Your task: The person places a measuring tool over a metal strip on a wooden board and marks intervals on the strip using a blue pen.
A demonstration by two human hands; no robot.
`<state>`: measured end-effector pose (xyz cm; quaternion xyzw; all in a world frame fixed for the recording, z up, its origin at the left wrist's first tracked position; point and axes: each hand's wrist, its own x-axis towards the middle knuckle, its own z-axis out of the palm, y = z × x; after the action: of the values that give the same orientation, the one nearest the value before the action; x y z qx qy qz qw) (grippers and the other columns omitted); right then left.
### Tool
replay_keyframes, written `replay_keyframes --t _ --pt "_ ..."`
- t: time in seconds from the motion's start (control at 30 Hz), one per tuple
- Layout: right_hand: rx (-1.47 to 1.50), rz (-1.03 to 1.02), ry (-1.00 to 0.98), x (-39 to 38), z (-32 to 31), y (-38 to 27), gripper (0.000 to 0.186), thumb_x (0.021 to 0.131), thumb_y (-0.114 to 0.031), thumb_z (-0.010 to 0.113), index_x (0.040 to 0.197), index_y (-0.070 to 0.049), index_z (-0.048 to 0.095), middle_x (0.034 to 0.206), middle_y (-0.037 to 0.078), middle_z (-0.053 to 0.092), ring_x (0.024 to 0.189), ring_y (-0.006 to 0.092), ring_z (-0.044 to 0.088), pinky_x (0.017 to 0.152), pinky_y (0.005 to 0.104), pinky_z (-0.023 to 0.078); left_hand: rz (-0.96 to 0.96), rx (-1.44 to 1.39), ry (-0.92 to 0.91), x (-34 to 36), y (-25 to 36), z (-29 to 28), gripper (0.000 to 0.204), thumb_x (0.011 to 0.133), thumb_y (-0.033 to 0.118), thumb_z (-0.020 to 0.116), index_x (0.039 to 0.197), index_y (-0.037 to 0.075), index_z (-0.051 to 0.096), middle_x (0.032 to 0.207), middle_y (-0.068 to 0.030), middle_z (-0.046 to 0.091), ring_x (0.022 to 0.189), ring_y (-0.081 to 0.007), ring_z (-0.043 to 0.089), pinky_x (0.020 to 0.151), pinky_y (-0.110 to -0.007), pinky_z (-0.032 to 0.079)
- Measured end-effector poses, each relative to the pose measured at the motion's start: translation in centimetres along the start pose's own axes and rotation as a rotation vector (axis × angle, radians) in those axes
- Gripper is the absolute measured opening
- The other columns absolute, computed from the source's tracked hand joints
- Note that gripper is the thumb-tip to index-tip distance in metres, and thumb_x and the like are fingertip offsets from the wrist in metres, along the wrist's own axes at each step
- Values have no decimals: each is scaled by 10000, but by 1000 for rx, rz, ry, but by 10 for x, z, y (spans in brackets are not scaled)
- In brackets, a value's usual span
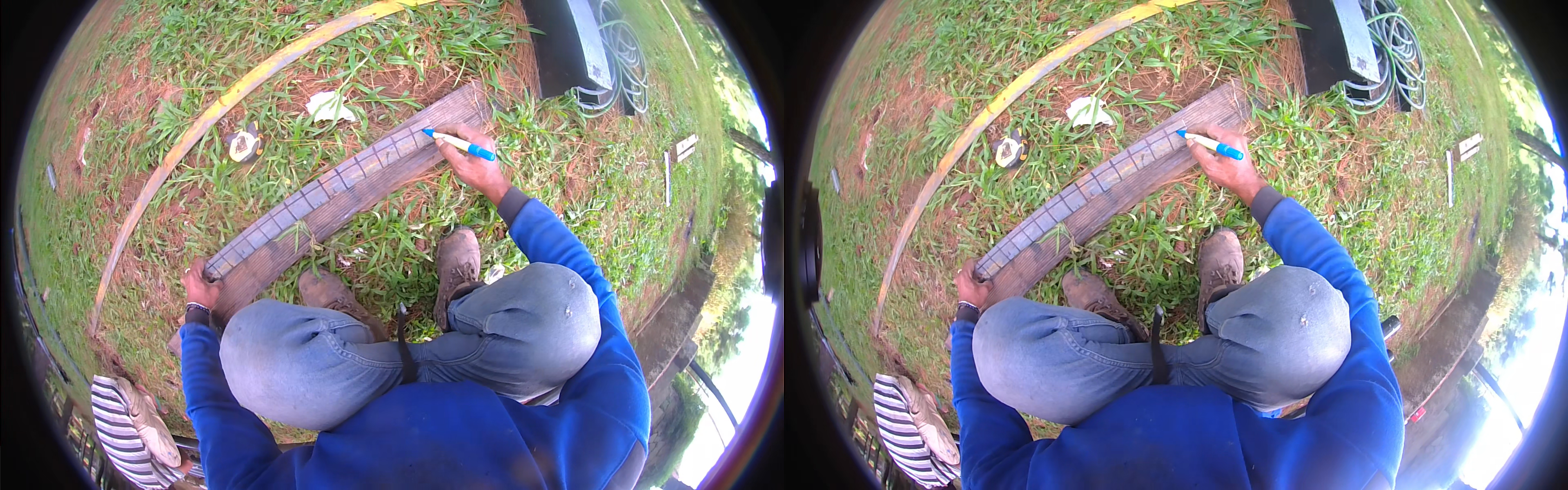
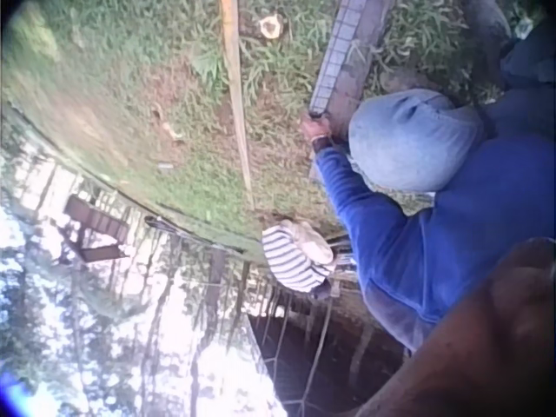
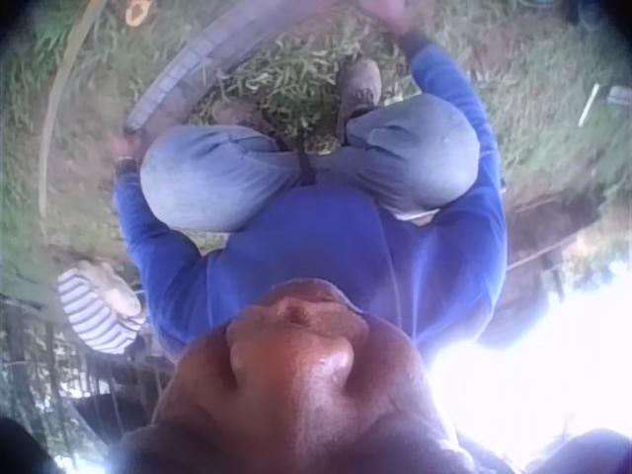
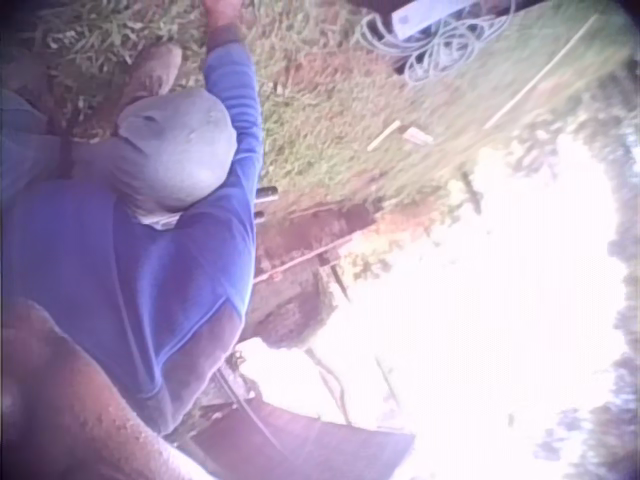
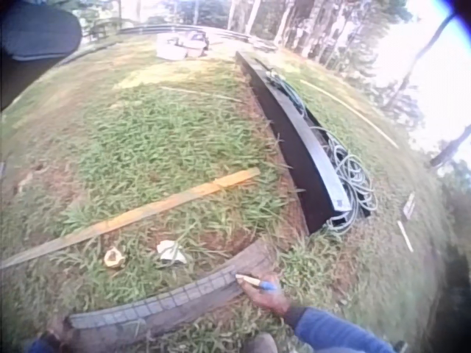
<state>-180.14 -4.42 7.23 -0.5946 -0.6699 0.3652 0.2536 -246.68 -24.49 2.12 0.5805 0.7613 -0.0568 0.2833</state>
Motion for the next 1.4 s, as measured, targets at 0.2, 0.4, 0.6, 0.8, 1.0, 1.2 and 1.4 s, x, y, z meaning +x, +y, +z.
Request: replay_keyframes --t 0.2,0.4,0.6,0.8,1.0,1.2,1.4 --pt "38 24 7 3 7 6 255 948 -181 754 1163 -44 756 987 153 786 903 237 770 806 362 598 12 14 84 -5 4 -1 469 580 135 782 1029 88 654 954 -154 674 969 -385 629 987 -461 408" --pt "14 15 -17 5 11 11 264 948 -176 755 1178 -45 756 1027 162 792 940 253 780 832 368 604 50 32 124 -7 -5 3 458 580 141 793 1004 89 629 939 -150 656 955 -392 605 977 -462 406" --pt "35 23 -8 5 10 11 256 946 -166 757 1162 -29 761 1023 163 795 945 252 786 837 359 609 -21 47 11 0 2 0 465 579 132 801 1011 94 632 943 -150 657 957 -387 607 981 -472 401" --pt "61 11 2 6 13 10 244 938 -134 760 1155 -23 763 1017 158 796 935 237 786 822 346 609 -45 39 -10 -1 -9 3 461 596 127 811 1020 87 635 954 -148 661 975 -387 612 999 -472 392" --pt "72 33 -12 6 12 7 239 944 -134 749 1158 -28 760 1008 152 794 912 225 781 807 341 606 82 45 104 -4 -7 3 481 553 123 813 973 53 589 872 -136 637 851 -354 629 853 -454 463" --pt "35 64 -25 5 11 14 238 952 -164 741 1157 -44 751 974 145 787 850 218 769 760 352 600 -22 26 9 -2 4 -3 458 601 120 808 1024 61 641 948 -167 676 972 -389 618 1023 -461 392" --pt "24 50 -15 6 12 14 228 960 -178 728 1148 -50 748 960 141 781 817 225 760 734 355 595 -10 -7 32 -5 6 -4 462 601 119 805 1034 68 651 971 -171 685 975 -396 624 1025 -461 395"
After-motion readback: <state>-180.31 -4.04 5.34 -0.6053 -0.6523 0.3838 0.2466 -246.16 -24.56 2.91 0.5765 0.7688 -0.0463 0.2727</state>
